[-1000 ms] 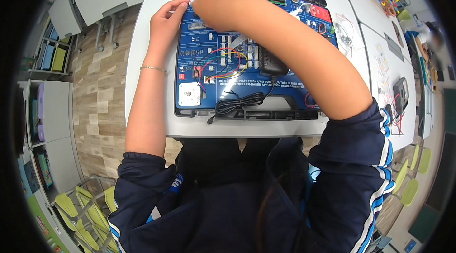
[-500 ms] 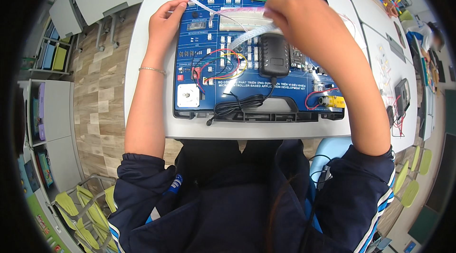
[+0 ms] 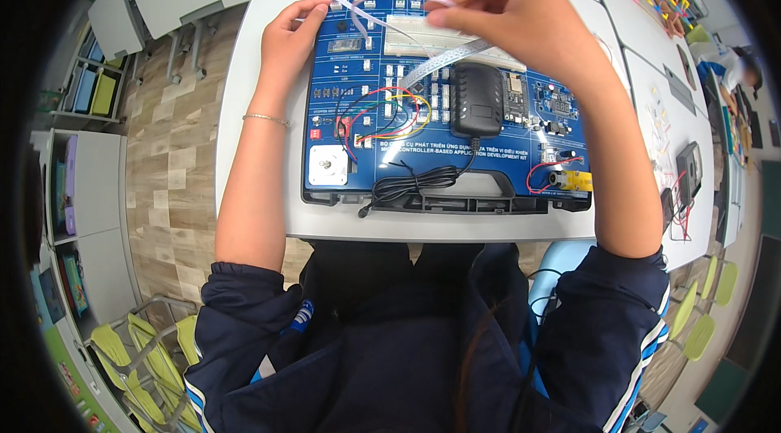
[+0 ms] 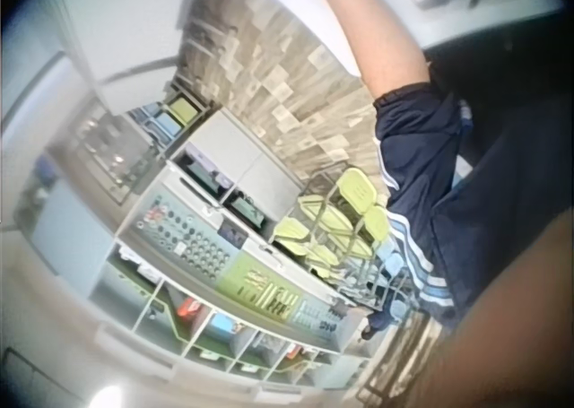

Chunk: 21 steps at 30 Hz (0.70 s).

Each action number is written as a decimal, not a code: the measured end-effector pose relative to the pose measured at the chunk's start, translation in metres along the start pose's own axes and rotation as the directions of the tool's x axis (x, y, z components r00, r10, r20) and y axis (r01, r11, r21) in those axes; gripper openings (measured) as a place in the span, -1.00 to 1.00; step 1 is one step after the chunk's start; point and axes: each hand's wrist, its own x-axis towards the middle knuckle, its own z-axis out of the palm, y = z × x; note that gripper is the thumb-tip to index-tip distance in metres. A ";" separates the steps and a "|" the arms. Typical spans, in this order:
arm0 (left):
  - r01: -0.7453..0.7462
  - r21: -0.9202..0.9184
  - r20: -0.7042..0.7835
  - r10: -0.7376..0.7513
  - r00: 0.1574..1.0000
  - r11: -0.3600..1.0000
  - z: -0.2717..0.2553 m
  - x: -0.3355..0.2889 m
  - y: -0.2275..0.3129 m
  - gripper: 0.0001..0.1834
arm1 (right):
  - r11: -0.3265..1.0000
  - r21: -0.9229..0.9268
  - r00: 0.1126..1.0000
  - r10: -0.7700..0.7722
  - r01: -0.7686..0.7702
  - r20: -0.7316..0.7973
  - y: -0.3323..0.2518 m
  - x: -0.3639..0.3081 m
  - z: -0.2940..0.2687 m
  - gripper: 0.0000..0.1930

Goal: The person connects multiple jumper wires to a blue microcontroller development board on a white table. They insert and remove wire ends into terminal blocks and connectors, adjusting wire positions throughout the clip.

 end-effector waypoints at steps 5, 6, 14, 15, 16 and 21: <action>-0.003 -0.002 -0.004 0.003 1.000 1.000 0.000 0.002 -0.004 -0.79 | 0.958 0.251 0.984 0.106 -0.140 0.146 -0.020 -0.001 0.018 -0.73; -0.007 0.009 -0.003 0.007 1.000 1.000 0.001 0.002 -0.003 -0.79 | 0.955 0.232 0.976 0.149 -0.183 0.160 -0.022 0.000 0.016 -0.73; -0.008 -0.002 -0.012 0.008 1.000 1.000 0.000 0.001 0.000 -0.79 | 0.760 0.534 0.917 0.211 -0.371 0.337 -0.011 0.006 0.010 -0.71; -0.014 0.007 -0.015 0.014 1.000 1.000 0.001 0.001 0.001 -0.79 | 0.753 0.547 0.919 0.197 -0.365 0.342 -0.010 0.005 0.010 -0.71; -0.017 0.008 -0.017 0.017 1.000 1.000 0.001 0.001 0.000 -0.79 | 0.745 0.561 0.920 0.182 -0.360 0.347 -0.009 0.005 0.011 -0.71; -0.021 0.022 -0.023 0.021 1.000 1.000 0.001 0.002 -0.004 -0.78 | 0.879 0.391 0.952 0.186 -0.272 0.244 -0.017 0.002 0.016 -0.73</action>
